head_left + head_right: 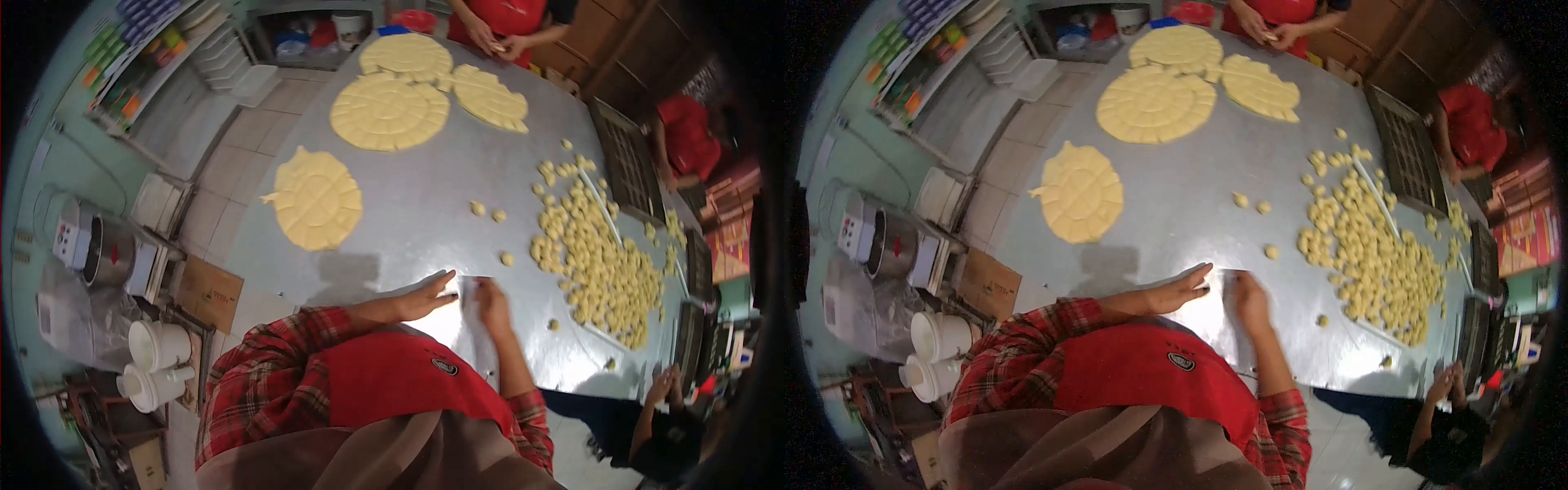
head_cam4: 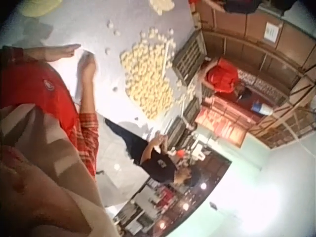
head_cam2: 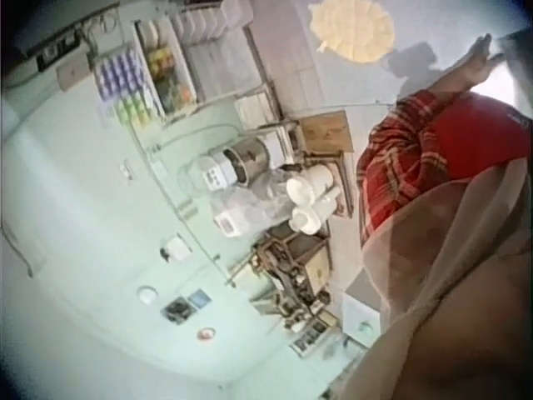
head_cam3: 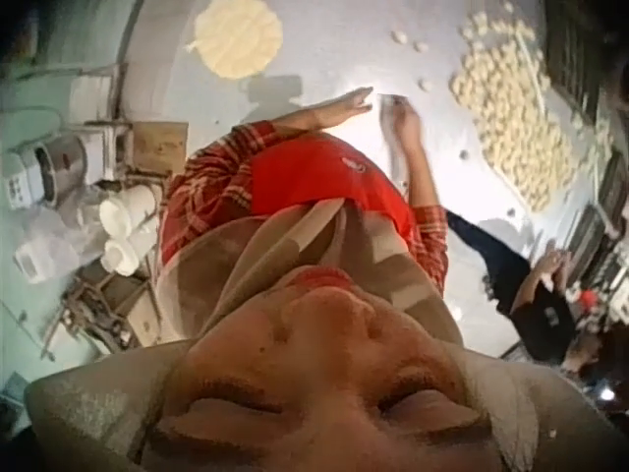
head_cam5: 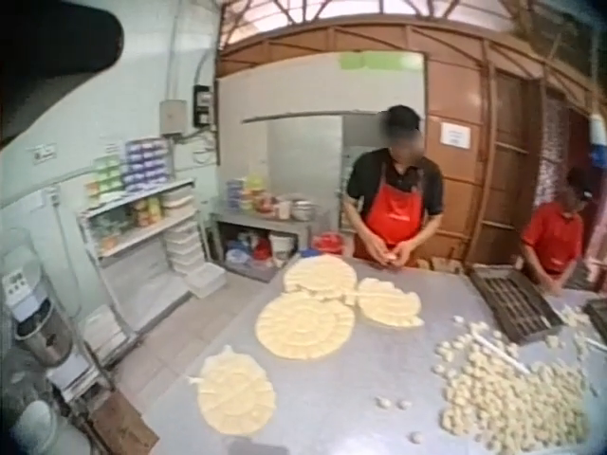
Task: Preparing and shaping small pieces of dough on a production table.
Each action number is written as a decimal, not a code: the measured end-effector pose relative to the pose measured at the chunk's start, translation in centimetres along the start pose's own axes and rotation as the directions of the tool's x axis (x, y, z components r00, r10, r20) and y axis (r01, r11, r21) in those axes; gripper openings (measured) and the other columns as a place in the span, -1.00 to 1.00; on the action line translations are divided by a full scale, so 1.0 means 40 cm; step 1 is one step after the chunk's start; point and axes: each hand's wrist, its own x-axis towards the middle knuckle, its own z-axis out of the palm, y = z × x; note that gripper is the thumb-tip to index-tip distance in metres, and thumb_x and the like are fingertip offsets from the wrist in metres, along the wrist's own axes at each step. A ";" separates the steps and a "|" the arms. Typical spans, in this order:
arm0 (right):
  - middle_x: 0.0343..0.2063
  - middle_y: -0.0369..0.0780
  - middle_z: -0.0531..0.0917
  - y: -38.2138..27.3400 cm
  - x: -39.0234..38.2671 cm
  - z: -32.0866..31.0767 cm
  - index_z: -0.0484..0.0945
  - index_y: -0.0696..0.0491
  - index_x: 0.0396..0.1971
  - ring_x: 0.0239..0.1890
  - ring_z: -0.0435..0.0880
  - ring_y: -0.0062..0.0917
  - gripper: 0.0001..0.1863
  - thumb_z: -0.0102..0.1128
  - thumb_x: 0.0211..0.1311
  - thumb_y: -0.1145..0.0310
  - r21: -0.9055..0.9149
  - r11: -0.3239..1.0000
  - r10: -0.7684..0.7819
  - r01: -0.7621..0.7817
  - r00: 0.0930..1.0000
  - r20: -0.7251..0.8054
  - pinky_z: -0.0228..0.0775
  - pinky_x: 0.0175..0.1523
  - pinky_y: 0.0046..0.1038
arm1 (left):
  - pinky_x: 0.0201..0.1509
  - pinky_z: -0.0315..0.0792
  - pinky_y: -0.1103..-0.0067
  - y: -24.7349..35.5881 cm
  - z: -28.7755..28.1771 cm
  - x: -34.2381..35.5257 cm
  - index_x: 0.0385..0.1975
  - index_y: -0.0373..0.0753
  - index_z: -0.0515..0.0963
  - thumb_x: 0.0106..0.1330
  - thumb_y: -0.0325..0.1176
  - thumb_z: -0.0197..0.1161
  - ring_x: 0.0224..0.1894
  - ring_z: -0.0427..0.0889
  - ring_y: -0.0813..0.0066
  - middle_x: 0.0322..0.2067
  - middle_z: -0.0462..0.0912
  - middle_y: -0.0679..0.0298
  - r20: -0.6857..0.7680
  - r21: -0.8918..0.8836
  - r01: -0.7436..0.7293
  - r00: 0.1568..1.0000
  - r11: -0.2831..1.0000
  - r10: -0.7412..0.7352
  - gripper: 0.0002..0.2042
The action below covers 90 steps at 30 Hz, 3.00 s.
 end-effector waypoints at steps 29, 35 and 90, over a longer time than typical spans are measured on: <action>0.06 -0.03 0.44 -0.566 0.773 0.635 0.43 0.20 -0.02 0.18 0.33 -0.16 -0.56 0.14 0.09 0.34 -0.403 0.682 -0.604 0.611 0.781 0.161 0.23 0.22 -0.22 | 0.35 -0.29 -0.07 -0.136 -0.826 -0.140 0.20 -0.12 0.33 0.28 -0.26 0.03 0.36 0.09 0.17 0.27 0.26 0.32 -0.737 0.664 0.507 0.569 0.550 0.365 -0.55; -0.13 -0.05 0.51 -0.643 0.763 0.654 0.41 0.17 -0.19 0.01 0.46 -0.22 -0.66 0.17 0.08 0.31 -0.239 0.733 -0.450 0.636 0.718 0.530 0.33 0.04 -0.25 | 0.37 -0.34 -0.07 -0.178 -0.839 -0.200 0.27 -0.10 0.22 0.32 -0.29 -0.06 0.39 0.01 0.20 0.34 0.12 0.35 -0.773 0.599 0.587 0.601 0.544 0.203 -0.52; 0.01 -0.20 0.47 -0.313 0.067 -0.098 0.38 0.07 0.10 -0.07 0.51 -0.52 -0.62 0.03 0.26 0.47 0.889 0.415 -0.024 0.192 0.979 -0.200 0.42 -0.08 -0.49 | -0.30 0.36 0.62 0.432 -0.241 0.024 -0.09 -0.32 0.45 0.37 -0.35 0.01 -0.36 0.45 0.64 -0.38 0.51 0.39 -0.242 0.135 -0.410 0.869 0.902 0.431 -0.77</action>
